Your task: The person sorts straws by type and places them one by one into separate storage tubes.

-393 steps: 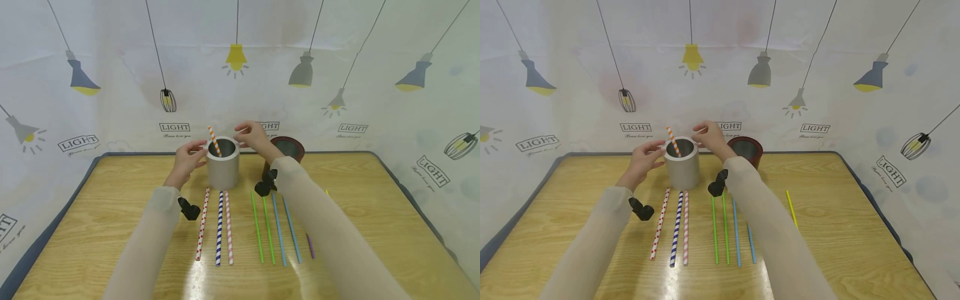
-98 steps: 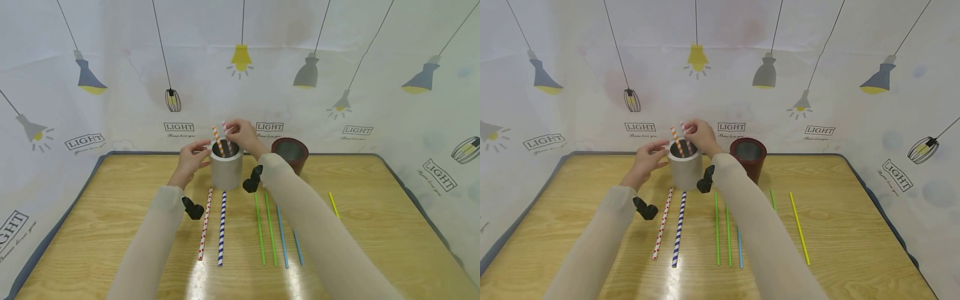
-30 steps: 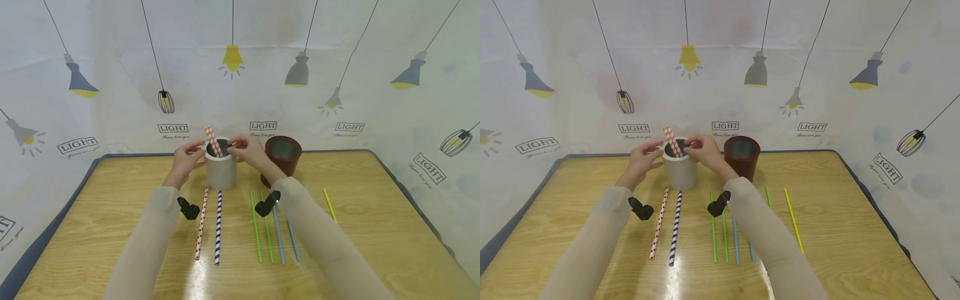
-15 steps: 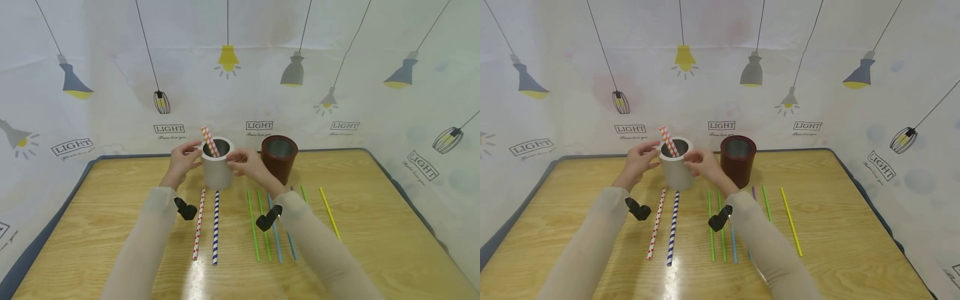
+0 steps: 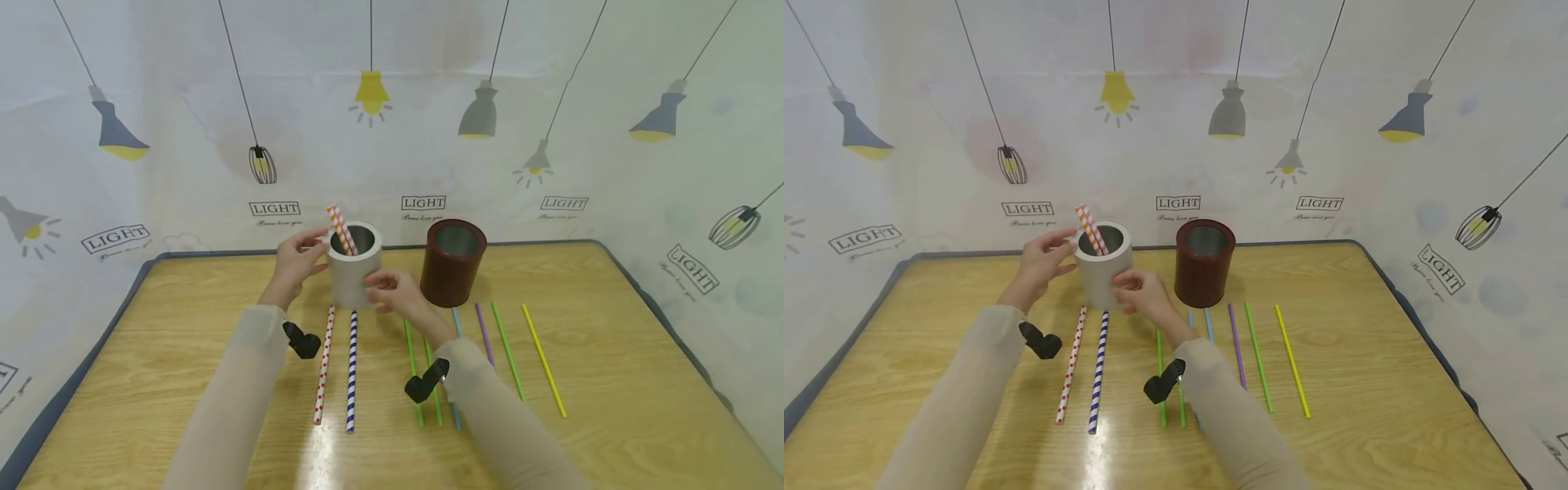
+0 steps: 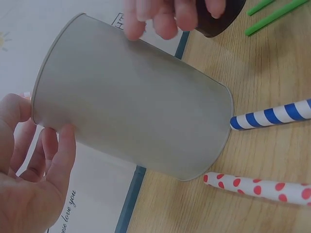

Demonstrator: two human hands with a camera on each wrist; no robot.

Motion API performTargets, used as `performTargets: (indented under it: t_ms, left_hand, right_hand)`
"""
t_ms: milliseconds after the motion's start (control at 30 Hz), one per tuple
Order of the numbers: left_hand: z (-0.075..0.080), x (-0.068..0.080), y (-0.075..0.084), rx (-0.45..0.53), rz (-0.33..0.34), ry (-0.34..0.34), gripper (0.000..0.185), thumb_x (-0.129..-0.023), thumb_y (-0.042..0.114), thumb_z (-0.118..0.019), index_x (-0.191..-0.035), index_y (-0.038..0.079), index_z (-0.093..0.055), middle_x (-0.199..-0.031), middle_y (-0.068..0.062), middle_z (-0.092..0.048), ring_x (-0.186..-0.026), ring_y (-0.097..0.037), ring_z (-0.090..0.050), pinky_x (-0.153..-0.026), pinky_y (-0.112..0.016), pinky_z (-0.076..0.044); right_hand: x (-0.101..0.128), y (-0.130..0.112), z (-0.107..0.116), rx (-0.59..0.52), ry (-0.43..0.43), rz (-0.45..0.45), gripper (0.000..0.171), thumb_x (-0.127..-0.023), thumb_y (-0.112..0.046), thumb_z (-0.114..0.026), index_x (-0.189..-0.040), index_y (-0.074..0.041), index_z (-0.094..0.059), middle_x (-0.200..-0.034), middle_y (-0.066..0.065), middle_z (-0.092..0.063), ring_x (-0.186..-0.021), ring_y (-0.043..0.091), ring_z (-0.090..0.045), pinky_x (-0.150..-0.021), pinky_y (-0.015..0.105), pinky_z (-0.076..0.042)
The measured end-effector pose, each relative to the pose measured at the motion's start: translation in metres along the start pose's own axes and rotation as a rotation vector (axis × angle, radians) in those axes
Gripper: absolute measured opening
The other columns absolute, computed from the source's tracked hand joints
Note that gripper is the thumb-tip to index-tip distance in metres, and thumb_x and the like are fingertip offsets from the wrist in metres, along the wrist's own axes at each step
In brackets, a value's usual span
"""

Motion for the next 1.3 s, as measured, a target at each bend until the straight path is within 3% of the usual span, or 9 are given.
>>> performTargets:
  t_ms: [133, 333, 467, 667, 1000, 1167, 1300]
  left_hand:
    - [0.000, 0.000, 0.001, 0.002, -0.003, -0.001, 0.040, -0.087, 0.007, -0.058, -0.127, 0.005, -0.053, -0.102, -0.006, -0.045, -0.092, -0.016, -0.049, -0.075, -0.030, -0.052]
    - [0.001, 0.000, 0.000, -0.016, 0.007, 0.007, 0.040, -0.088, 0.008, -0.058, -0.127, 0.006, -0.054, -0.105, -0.006, -0.045, -0.094, -0.016, -0.049, -0.076, -0.029, -0.052]
    - [0.000, 0.000, 0.000, -0.019, 0.012, 0.013, 0.040, -0.087, 0.008, -0.059, -0.127, 0.007, -0.054, -0.106, -0.007, -0.044, -0.095, -0.017, -0.049, -0.074, -0.028, -0.052]
    - [-0.002, -0.001, 0.001, -0.020, 0.010, 0.010, 0.040, -0.087, 0.008, -0.058, -0.127, 0.006, -0.054, -0.105, -0.007, -0.045, -0.094, -0.017, -0.050, -0.074, -0.028, -0.052]
    - [-0.003, -0.001, 0.003, -0.013, 0.004, 0.010, 0.039, -0.087, 0.007, -0.058, -0.126, 0.006, -0.054, -0.103, -0.006, -0.045, -0.093, -0.016, -0.050, -0.074, -0.028, -0.052]
    - [-0.002, 0.000, 0.002, -0.012, 0.006, 0.013, 0.039, -0.088, 0.007, -0.058, -0.126, 0.006, -0.054, -0.104, -0.007, -0.045, -0.094, -0.017, -0.049, -0.074, -0.028, -0.052]
    - [-0.001, 0.001, 0.001, -0.009, 0.017, 0.017, 0.039, -0.088, 0.007, -0.058, -0.126, 0.007, -0.054, -0.106, -0.007, -0.044, -0.095, -0.017, -0.049, -0.075, -0.028, -0.052]
  right_hand:
    - [0.003, 0.009, -0.006, -0.018, 0.022, -0.060, 0.022, -0.084, 0.000, -0.061, -0.105, 0.006, -0.061, -0.082, 0.007, -0.060, -0.073, 0.017, -0.059, -0.069, 0.045, -0.053]
    - [0.010, 0.031, -0.020, -0.030, 0.062, -0.205, 0.022, -0.084, -0.003, -0.062, -0.105, 0.003, -0.062, -0.081, 0.008, -0.060, -0.073, 0.024, -0.060, -0.061, 0.037, -0.054]
    - [0.015, 0.044, -0.027, -0.055, 0.095, -0.255, 0.023, -0.083, -0.005, -0.063, -0.105, 0.003, -0.062, -0.078, 0.007, -0.058, -0.066, 0.018, -0.059, -0.055, 0.035, -0.054]
    - [0.019, 0.054, -0.032, -0.094, 0.158, -0.252, 0.025, -0.080, -0.002, -0.063, -0.104, 0.004, -0.061, -0.073, 0.006, -0.058, -0.062, 0.016, -0.058, -0.051, 0.034, -0.053]
    - [0.023, 0.059, -0.035, -0.095, 0.268, -0.166, 0.024, -0.077, -0.002, -0.067, -0.100, 0.004, -0.062, -0.073, 0.006, -0.060, -0.057, 0.012, -0.056, -0.046, 0.027, -0.051]
    - [0.025, 0.059, -0.038, -0.018, 0.278, -0.119, 0.029, -0.075, -0.005, -0.071, -0.101, 0.004, -0.061, -0.074, 0.006, -0.060, -0.054, 0.011, -0.054, -0.047, 0.025, -0.049]
    - [0.027, 0.060, -0.040, 0.119, 0.282, -0.118, 0.031, -0.074, -0.012, -0.073, -0.101, -0.002, -0.062, -0.074, 0.005, -0.061, -0.053, 0.012, -0.053, -0.048, 0.025, -0.046]
Point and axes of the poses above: each hand's wrist, its own x-axis away from the middle knuckle, its own z-axis out of the back of the hand, y = z × x, the point moved 6 cm from there along -x, towards the middle knuckle
